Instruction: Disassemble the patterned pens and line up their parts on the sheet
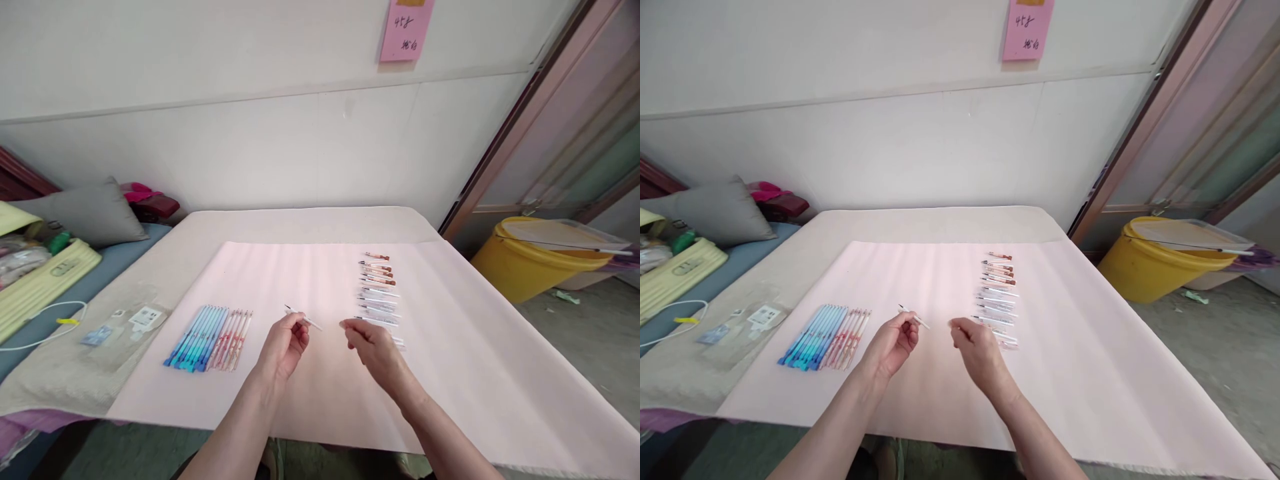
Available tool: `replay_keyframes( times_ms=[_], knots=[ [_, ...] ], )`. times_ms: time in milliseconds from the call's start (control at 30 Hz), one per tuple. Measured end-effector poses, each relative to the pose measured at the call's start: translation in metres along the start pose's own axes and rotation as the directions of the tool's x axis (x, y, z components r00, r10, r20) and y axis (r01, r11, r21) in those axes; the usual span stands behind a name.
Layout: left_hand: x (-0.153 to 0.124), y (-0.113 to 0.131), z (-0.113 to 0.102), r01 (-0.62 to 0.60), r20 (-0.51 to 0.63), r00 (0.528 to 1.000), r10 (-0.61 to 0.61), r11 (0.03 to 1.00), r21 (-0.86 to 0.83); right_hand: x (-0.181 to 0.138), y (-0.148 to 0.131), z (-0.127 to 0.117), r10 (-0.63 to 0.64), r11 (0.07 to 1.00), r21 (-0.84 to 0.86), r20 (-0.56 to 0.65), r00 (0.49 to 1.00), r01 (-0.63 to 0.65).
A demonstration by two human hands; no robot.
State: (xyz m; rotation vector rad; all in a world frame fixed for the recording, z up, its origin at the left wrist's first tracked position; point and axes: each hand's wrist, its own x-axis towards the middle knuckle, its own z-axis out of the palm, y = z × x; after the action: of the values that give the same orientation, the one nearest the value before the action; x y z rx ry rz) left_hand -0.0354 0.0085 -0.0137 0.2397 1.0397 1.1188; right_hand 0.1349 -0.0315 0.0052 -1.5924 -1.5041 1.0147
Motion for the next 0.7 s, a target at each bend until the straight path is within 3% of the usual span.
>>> replay_keyframes(
  times_ms=[67, 167, 300, 433, 600, 700],
  knots=[
    [-0.004, -0.005, 0.002, 0.044, 0.038, 0.998, -0.046, 0.998, 0.045, 0.005, 0.003, -0.003, 0.093, 0.988, 0.126, -0.022, 0.995, -0.090],
    [-0.014, -0.020, 0.007, 0.114, 0.115, 0.985, -0.131, 0.983, 0.145, 0.010, 0.008, 0.001, 0.098, 0.978, 0.186, -0.016, 0.995, -0.093],
    [-0.023, -0.040, 0.013, 0.128, 0.195, 0.966, -0.171, 0.968, 0.216, 0.013, 0.015, 0.015, 0.043, 0.994, 0.099, -0.037, 0.998, -0.039],
    [-0.024, -0.050, 0.014, 0.101, 0.202, 0.967, -0.156, 0.961, 0.259, 0.012, 0.018, 0.023, -0.017, 0.997, -0.076, -0.071, 0.997, 0.011],
    [-0.019, -0.058, 0.013, 0.102, 0.158, 0.976, -0.152, 0.952, 0.287, 0.007, 0.014, 0.019, -0.111, 0.976, -0.173, 0.112, 0.987, 0.130],
    [-0.018, -0.059, 0.012, 0.097, 0.192, 0.970, -0.148, 0.963, 0.252, 0.004, 0.012, 0.013, -0.123, 0.962, -0.212, 0.231, 0.965, 0.174]
  ],
)
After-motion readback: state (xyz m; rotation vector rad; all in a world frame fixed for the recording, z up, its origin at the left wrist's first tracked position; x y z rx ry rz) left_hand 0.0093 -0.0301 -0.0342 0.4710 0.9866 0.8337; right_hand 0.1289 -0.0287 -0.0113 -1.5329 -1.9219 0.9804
